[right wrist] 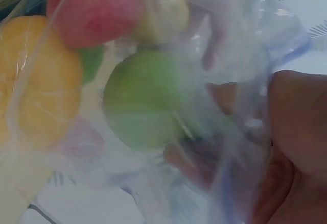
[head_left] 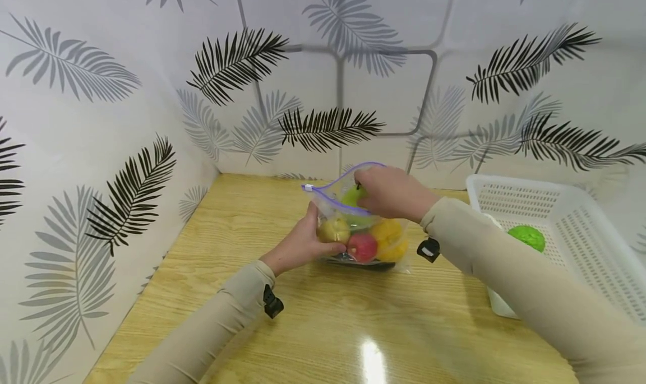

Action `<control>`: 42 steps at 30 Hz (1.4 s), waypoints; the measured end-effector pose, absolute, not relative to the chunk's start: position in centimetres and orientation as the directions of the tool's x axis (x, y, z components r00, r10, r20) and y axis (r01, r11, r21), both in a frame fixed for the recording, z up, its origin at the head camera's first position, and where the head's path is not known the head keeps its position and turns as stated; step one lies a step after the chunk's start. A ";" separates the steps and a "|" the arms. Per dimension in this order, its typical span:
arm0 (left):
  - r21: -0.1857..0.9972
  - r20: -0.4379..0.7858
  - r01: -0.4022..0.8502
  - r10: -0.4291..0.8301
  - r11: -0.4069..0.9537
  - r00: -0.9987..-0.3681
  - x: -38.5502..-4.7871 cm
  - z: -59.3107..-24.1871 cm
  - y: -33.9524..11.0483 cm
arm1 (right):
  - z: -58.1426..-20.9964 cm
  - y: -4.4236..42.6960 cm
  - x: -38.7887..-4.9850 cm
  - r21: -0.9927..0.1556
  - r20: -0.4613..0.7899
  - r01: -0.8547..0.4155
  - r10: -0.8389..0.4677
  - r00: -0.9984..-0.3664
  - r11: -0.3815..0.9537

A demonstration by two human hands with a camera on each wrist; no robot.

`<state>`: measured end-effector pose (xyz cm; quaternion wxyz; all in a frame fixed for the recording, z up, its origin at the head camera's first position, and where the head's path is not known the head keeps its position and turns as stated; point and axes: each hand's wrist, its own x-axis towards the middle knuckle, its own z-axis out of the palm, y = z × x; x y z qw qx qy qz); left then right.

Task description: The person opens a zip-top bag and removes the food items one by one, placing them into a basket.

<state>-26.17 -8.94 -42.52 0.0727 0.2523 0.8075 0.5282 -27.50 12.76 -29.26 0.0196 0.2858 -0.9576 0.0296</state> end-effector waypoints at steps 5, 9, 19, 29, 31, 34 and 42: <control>0.894 0.155 0.335 0.498 0.297 -0.853 -26.3 -42.6 -8.5 | -27.1 15.0 -25.6 -0.102 0.123 -0.516 -0.504 -0.855 0.851; 0.894 0.158 0.338 0.499 0.294 -0.852 -26.3 -42.7 -8.3 | -25.2 17.5 -24.3 -0.163 0.189 -0.509 -0.480 -0.857 0.845; 0.914 0.121 0.287 0.484 0.286 -0.867 -25.7 -42.8 -8.9 | -22.0 25.2 -22.0 -0.268 0.269 -0.382 -0.313 -0.911 0.884; 0.911 0.150 0.316 0.501 0.264 -0.852 -26.0 -42.8 -8.8 | -26.6 34.2 -22.1 -0.147 0.071 -0.240 -0.232 -0.970 0.959; 0.911 0.155 0.322 0.509 0.259 -0.847 -26.1 -42.8 -8.6 | -27.9 35.6 -22.0 -0.120 0.021 -0.228 -0.227 -0.974 0.966; 0.914 0.155 0.321 0.518 0.247 -0.841 -26.0 -42.7 -8.4 | -29.8 37.2 -21.6 -0.100 -0.048 -0.206 -0.212 -0.976 0.973; 0.915 0.150 0.320 0.529 0.244 -0.835 -26.1 -42.7 -8.3 | -34.1 38.4 -21.3 -0.103 -0.171 -0.201 -0.217 -0.961 0.974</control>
